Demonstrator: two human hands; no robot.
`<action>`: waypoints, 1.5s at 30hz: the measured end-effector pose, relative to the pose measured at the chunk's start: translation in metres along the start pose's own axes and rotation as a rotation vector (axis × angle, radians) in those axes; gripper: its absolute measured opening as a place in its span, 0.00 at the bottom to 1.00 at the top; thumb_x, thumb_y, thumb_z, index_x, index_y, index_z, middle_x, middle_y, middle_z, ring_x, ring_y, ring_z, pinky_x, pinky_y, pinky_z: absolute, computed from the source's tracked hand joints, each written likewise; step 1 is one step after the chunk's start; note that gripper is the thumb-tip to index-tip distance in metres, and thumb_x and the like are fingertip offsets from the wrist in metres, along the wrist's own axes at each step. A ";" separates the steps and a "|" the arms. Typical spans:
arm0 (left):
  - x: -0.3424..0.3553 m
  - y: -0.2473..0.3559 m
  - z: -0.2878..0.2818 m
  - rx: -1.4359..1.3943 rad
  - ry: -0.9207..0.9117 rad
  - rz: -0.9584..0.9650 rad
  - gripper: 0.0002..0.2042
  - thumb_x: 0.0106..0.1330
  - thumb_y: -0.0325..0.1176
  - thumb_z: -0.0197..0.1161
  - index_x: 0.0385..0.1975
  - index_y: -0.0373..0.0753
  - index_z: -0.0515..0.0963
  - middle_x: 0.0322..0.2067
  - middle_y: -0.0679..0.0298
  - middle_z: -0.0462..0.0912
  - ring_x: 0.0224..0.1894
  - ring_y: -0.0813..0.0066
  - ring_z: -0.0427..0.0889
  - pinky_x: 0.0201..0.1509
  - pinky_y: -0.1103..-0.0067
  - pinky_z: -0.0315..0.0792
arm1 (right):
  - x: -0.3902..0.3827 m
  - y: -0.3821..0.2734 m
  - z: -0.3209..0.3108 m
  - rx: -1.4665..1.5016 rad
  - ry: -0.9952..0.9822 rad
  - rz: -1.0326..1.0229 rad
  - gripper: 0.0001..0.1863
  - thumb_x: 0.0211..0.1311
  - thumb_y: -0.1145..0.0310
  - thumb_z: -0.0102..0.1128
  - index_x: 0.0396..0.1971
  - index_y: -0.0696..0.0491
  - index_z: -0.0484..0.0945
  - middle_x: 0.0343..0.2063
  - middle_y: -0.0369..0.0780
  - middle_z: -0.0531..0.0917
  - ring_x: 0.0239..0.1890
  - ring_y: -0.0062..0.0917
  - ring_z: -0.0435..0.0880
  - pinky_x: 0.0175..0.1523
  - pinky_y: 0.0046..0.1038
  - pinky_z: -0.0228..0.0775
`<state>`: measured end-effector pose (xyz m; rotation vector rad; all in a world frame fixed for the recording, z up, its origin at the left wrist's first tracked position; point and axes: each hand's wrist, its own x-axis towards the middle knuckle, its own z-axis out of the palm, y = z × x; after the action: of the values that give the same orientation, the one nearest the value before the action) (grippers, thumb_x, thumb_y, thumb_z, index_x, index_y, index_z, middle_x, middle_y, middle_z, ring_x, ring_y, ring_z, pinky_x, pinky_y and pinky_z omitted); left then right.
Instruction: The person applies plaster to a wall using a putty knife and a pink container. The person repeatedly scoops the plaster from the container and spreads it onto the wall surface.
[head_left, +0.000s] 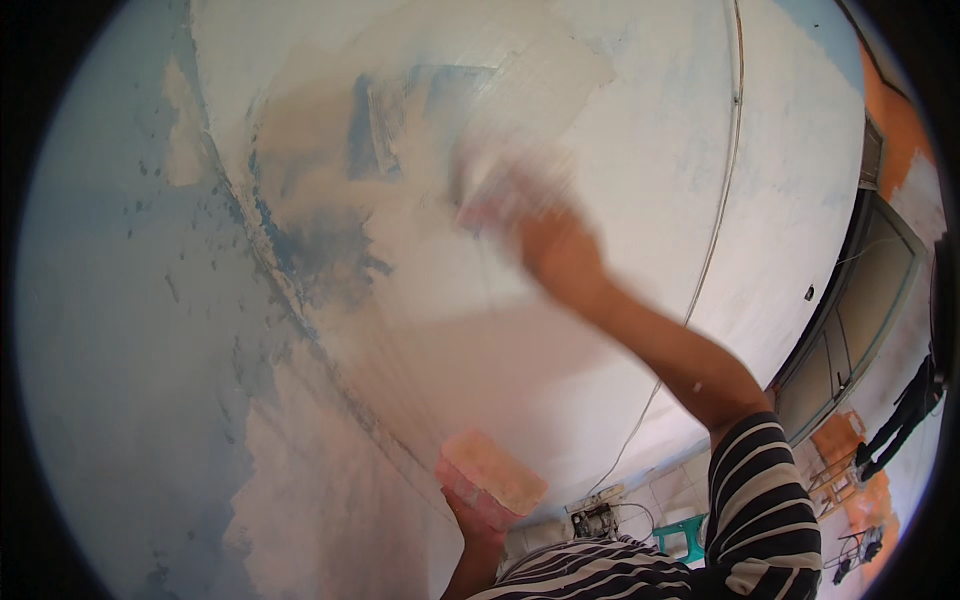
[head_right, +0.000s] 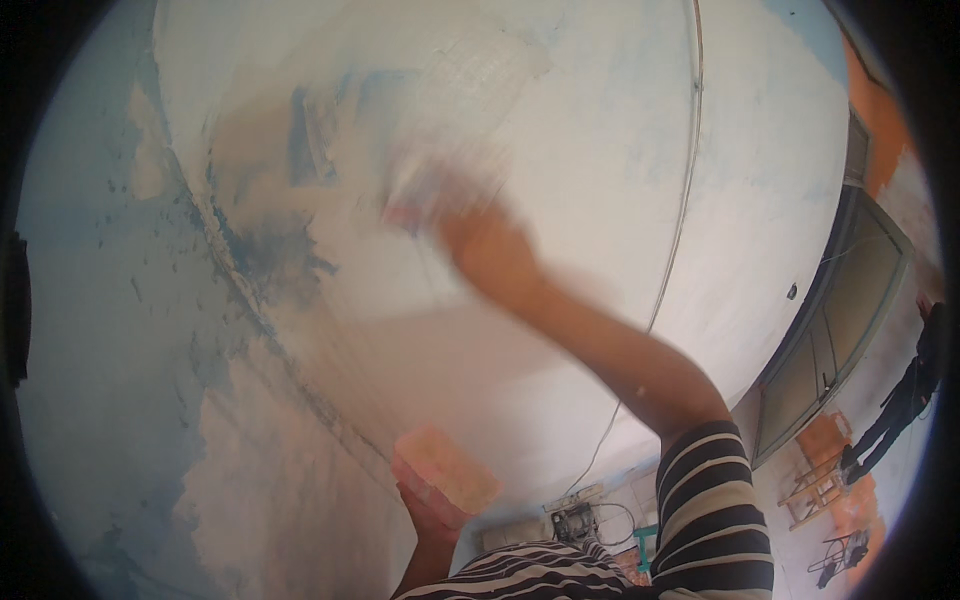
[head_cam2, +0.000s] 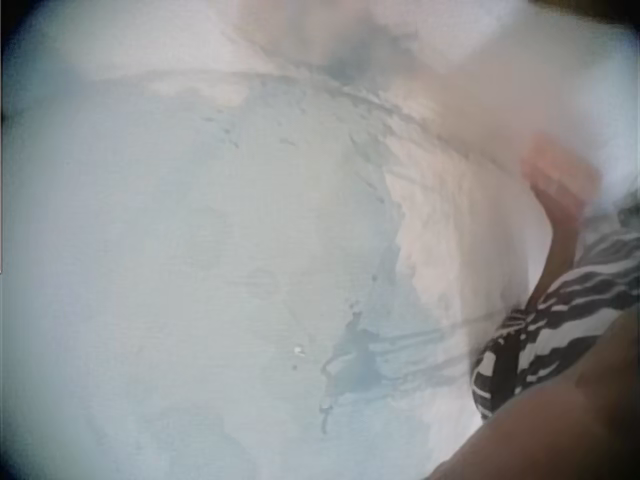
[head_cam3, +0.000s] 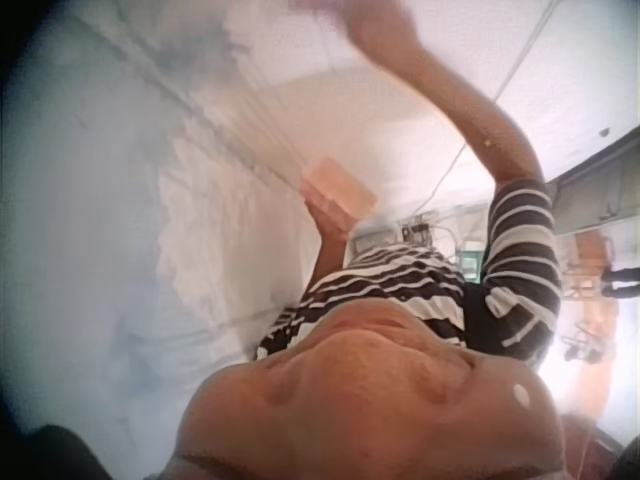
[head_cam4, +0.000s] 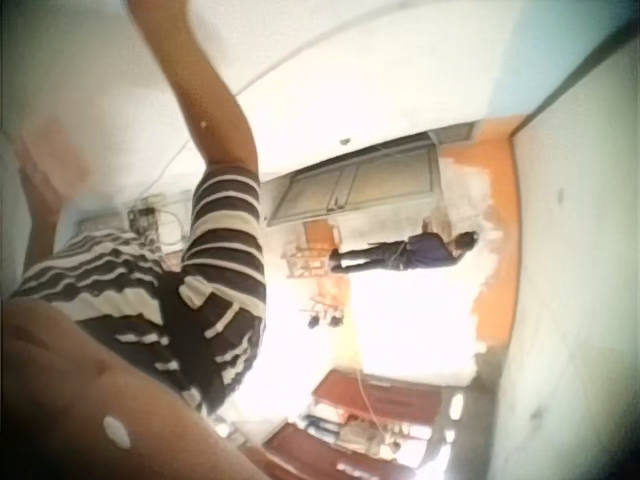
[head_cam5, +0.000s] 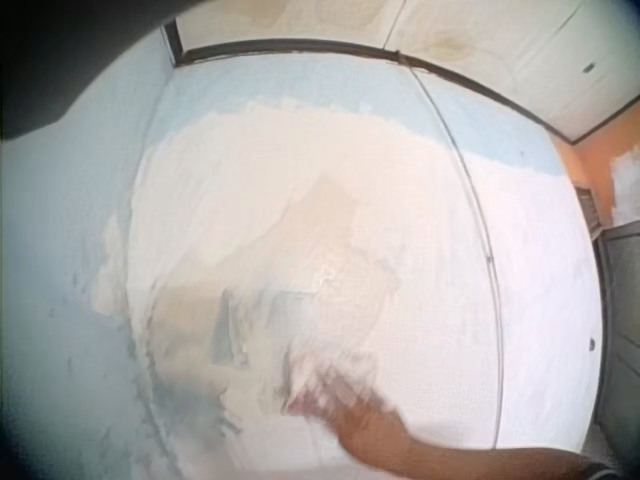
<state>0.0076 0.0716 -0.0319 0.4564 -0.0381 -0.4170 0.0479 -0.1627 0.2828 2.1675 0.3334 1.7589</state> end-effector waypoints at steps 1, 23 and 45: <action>-0.005 0.004 0.009 -0.025 0.052 -0.018 0.25 0.72 0.61 0.46 0.56 0.48 0.71 0.47 0.68 0.78 0.50 0.67 0.81 0.50 0.64 0.79 | -0.021 -0.034 0.004 0.122 -0.164 -0.068 0.25 0.58 0.73 0.59 0.58 0.44 0.77 0.64 0.40 0.74 0.69 0.32 0.68 0.70 0.40 0.64; -0.002 0.000 -0.001 0.007 0.034 -0.008 0.29 0.71 0.66 0.44 0.60 0.51 0.68 0.51 0.68 0.77 0.53 0.67 0.79 0.54 0.63 0.77 | 0.031 -0.012 -0.066 0.675 -0.133 0.214 0.29 0.52 0.89 0.50 0.58 0.57 0.74 0.42 0.48 0.83 0.40 0.36 0.82 0.46 0.30 0.76; -0.008 0.013 0.040 -0.055 -0.003 -0.070 0.26 0.72 0.64 0.42 0.53 0.50 0.70 0.42 0.70 0.78 0.45 0.71 0.81 0.45 0.65 0.79 | 0.045 -0.013 0.005 0.136 -0.015 0.186 0.31 0.59 0.81 0.51 0.63 0.40 0.72 0.57 0.48 0.74 0.59 0.41 0.73 0.62 0.41 0.67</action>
<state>0.0002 0.0686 0.0103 0.4037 -0.0137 -0.4864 0.0626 -0.1340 0.3172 2.3734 0.2620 1.8658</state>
